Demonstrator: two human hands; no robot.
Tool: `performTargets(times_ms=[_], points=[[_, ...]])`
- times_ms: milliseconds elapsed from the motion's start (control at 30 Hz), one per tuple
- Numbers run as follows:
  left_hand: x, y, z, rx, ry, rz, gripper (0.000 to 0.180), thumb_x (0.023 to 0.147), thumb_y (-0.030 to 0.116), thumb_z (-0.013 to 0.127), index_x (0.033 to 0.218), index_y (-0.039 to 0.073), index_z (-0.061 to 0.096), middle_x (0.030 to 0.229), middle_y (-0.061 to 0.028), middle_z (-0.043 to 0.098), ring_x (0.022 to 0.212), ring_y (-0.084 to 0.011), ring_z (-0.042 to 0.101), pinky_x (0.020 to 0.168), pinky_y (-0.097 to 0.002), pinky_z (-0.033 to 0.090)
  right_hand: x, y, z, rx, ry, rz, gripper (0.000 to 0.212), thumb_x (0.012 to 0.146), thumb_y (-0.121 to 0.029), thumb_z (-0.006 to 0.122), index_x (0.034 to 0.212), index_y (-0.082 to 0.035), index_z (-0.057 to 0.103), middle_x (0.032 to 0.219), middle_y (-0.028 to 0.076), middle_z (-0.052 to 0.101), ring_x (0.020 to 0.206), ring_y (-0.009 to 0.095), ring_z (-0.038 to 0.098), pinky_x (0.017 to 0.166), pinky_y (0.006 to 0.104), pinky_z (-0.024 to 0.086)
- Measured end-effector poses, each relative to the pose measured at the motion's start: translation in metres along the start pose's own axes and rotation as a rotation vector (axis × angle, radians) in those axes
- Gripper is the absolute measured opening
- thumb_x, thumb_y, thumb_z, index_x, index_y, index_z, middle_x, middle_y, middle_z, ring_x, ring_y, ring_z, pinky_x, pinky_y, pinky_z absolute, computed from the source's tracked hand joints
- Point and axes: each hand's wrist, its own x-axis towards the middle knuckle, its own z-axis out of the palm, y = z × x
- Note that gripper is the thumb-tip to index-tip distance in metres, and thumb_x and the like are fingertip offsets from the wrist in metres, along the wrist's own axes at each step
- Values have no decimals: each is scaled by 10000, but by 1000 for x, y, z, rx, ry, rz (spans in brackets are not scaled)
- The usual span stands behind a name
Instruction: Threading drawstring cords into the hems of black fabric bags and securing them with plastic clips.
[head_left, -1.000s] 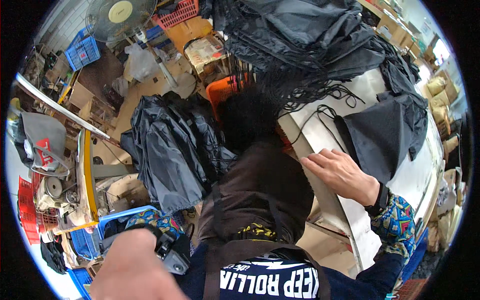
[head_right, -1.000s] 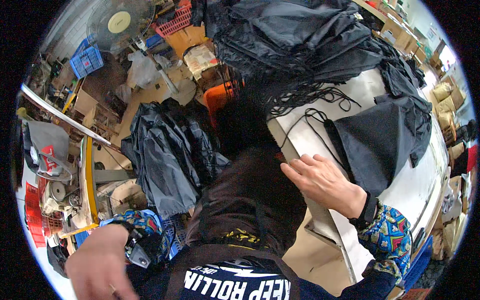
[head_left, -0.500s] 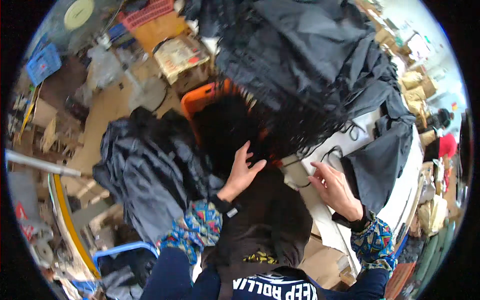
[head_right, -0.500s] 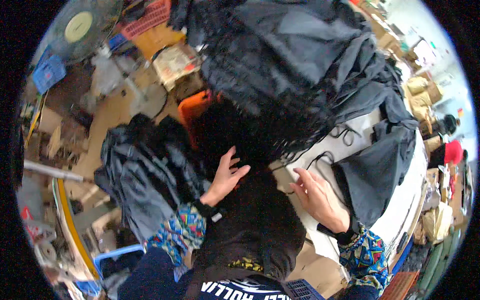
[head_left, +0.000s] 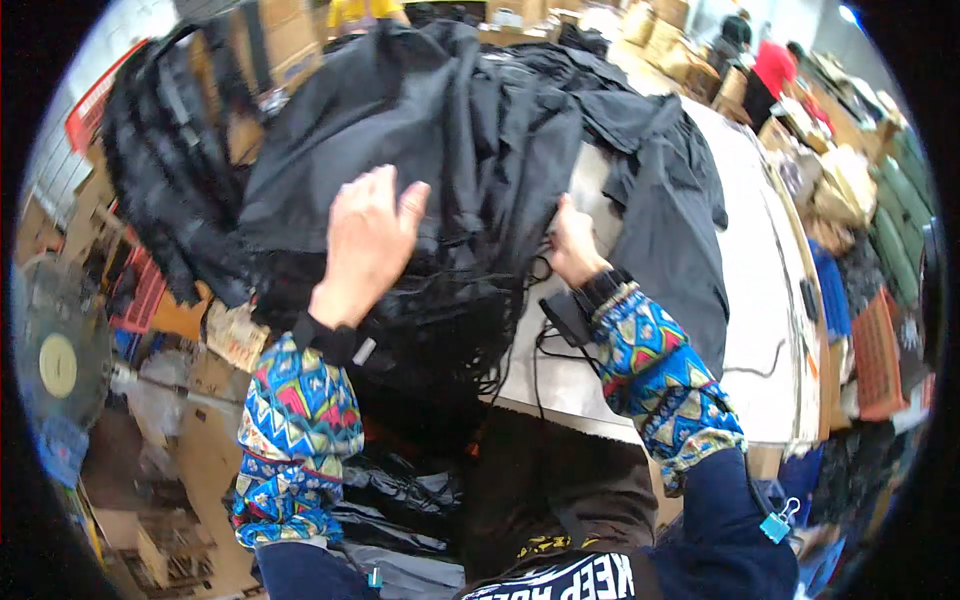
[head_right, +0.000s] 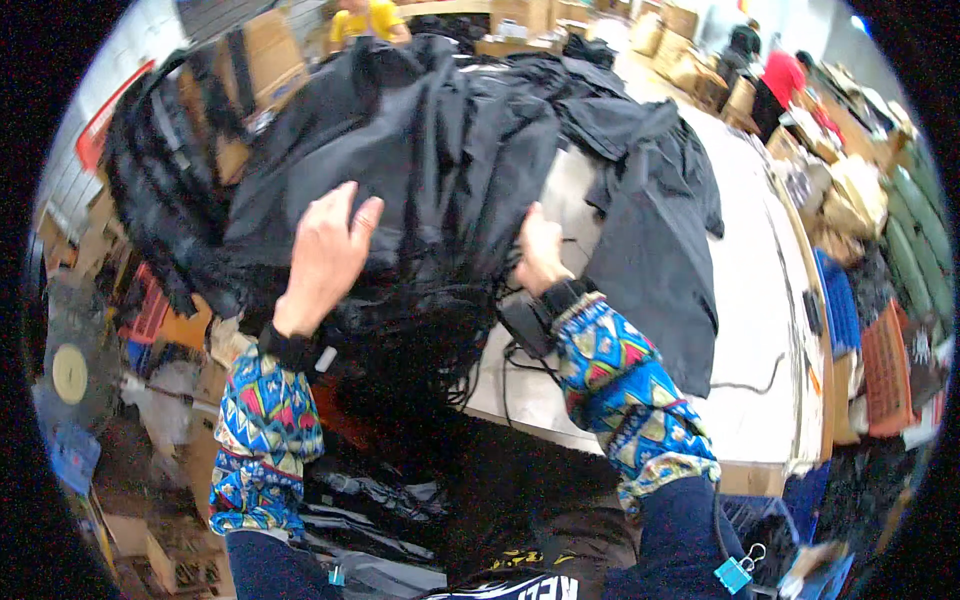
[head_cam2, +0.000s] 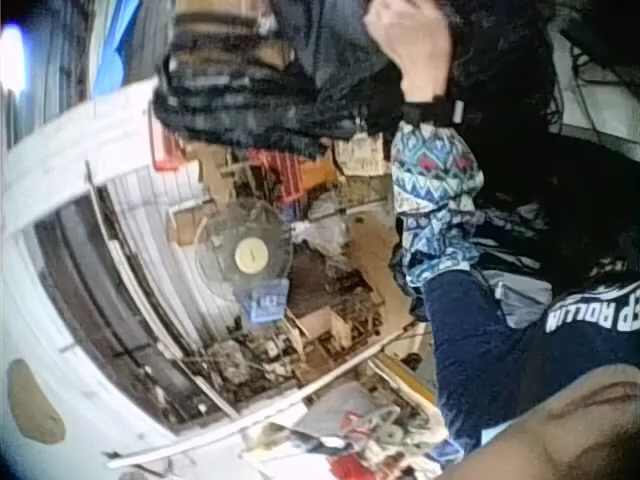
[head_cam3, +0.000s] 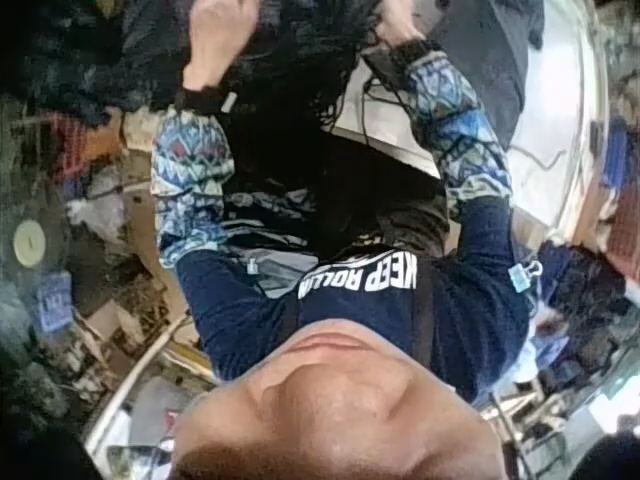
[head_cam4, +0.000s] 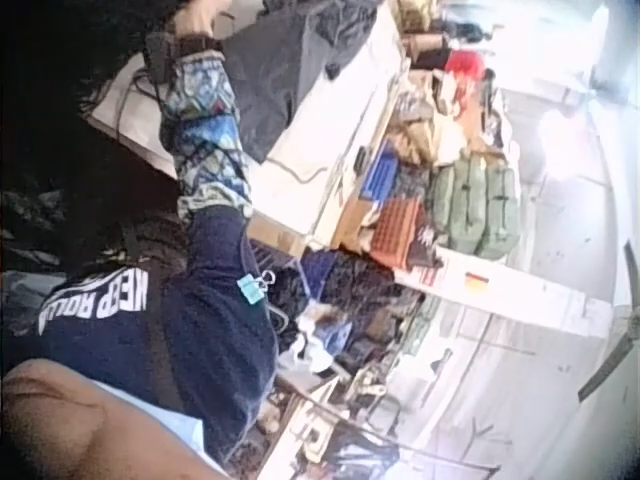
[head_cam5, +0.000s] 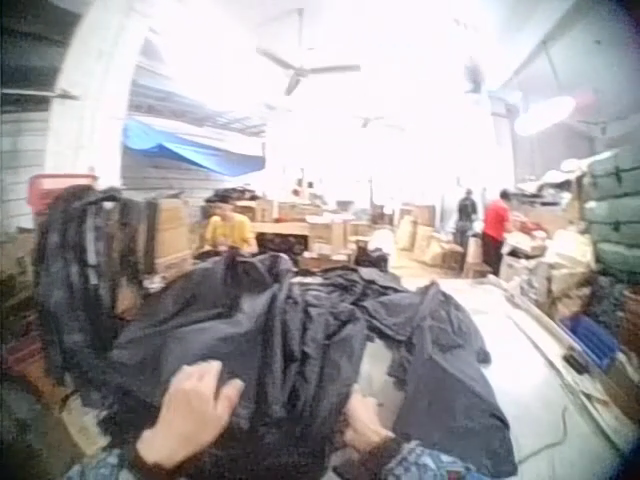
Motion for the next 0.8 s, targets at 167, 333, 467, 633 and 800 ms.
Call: performTargets(times_ms=[167, 333, 467, 633, 800], points=[[37, -64, 24, 442, -161, -308, 646, 903, 513, 423, 1341, 39, 391, 1407, -238, 347, 1319, -405, 288, 1043, -587, 225, 20, 11, 13, 194, -208, 398, 650, 949, -550, 261, 1288, -28, 448, 1327, 166, 481, 1215, 342, 455, 1012, 532, 351], [27, -118, 24, 185, -324, -411, 718, 893, 547, 427, 1404, 56, 313, 1453, -236, 272, 1365, -385, 215, 1085, -541, 174, 25, 26, 40, -49, -493, 342, 331, 900, -261, 524, 1132, -32, 581, 1080, 117, 643, 963, 247, 614, 809, 392, 502], [28, -128, 32, 35, -312, -335, 606, 917, 391, 455, 1383, 19, 345, 1417, -239, 340, 1337, -346, 297, 1086, -396, 249, 6, 18, 63, -33, -708, 63, 305, 911, -263, 531, 1117, -47, 597, 1031, 69, 653, 921, 189, 609, 800, 320, 483], [18, -200, 15, 29, -238, -284, 521, 896, 198, 458, 1370, 4, 363, 1370, -230, 415, 1289, -326, 388, 1061, -343, 300, -16, 35, 97, 214, -990, 167, 715, 894, -639, 368, 1283, -52, 488, 1224, 62, 569, 1075, 192, 533, 925, 368, 429], [10, -163, -8, -11, -109, -201, 527, 870, 180, 525, 1345, -5, 393, 1336, -225, 455, 1258, -326, 426, 1038, -349, 336, 26, 95, 111, 222, -859, 405, 722, 934, -604, 248, 1372, -44, 374, 1326, 125, 484, 1185, 298, 473, 997, 418, 369]])
